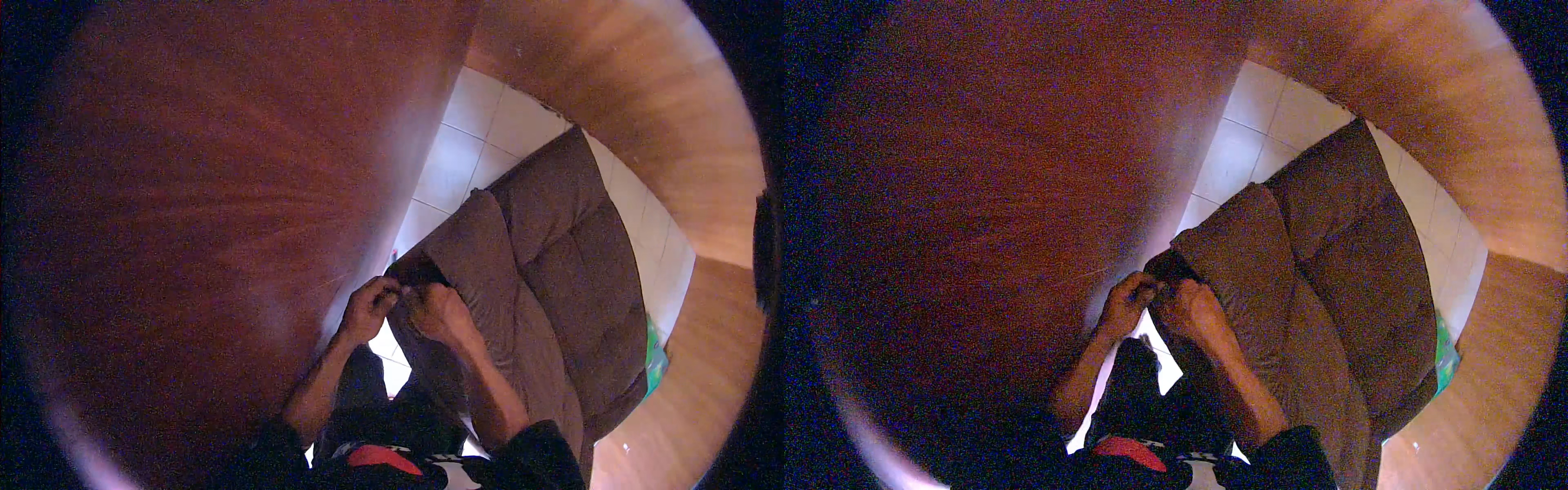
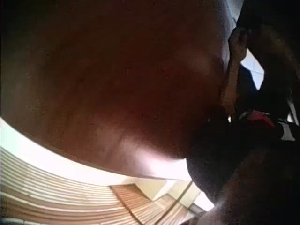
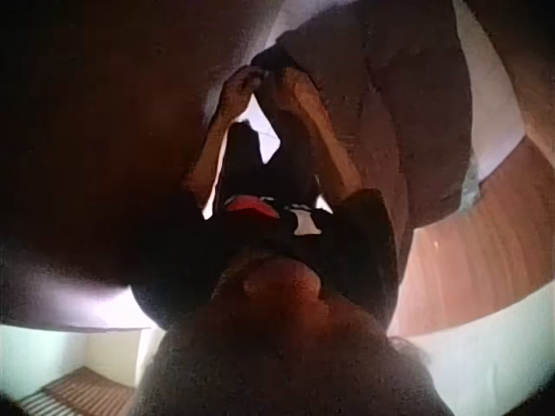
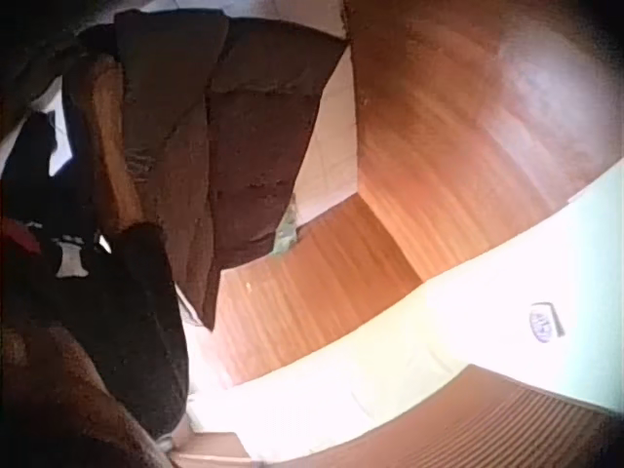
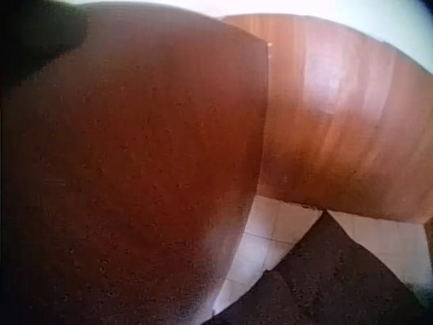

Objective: The person repairs a sofa by cutting fabric with scissors, hammering along the cushion edge with a hammer, turning the sofa upright, and hammering its corner.

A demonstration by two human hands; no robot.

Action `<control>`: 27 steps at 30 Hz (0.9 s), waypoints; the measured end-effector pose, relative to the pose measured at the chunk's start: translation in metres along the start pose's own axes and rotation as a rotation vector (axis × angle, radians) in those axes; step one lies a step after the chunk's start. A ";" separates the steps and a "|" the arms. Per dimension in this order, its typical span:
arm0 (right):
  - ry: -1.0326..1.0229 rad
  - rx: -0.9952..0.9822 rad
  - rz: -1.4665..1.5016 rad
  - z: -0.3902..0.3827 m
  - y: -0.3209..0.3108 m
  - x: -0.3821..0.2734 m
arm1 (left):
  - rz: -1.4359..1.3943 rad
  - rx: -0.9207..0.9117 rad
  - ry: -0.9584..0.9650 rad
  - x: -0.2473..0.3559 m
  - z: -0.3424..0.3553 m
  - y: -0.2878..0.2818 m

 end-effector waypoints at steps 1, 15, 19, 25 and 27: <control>0.101 -0.088 0.041 0.011 0.001 -0.005 | -0.027 -0.014 0.039 -0.004 0.005 -0.008; -0.629 -0.398 -0.236 0.041 0.041 -0.011 | -0.203 0.061 0.021 -0.011 -0.011 -0.013; -1.128 -0.070 -0.083 0.029 0.040 0.003 | -0.203 0.077 0.062 -0.007 -0.008 -0.007; -0.384 -0.433 -0.336 0.060 0.097 0.044 | -0.316 0.094 0.014 -0.017 -0.020 -0.010; -0.662 -0.114 -0.744 0.057 0.108 0.107 | -0.303 0.074 0.081 -0.003 0.001 0.022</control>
Point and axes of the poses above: each hand's wrist, its own z-axis towards the middle knuckle, its own y-axis out of the palm, x = y × z, the point moved 7 cm from there along z, towards the middle knuckle, and after that the axes turned 8 degrees about y, right-handed, at the moved point
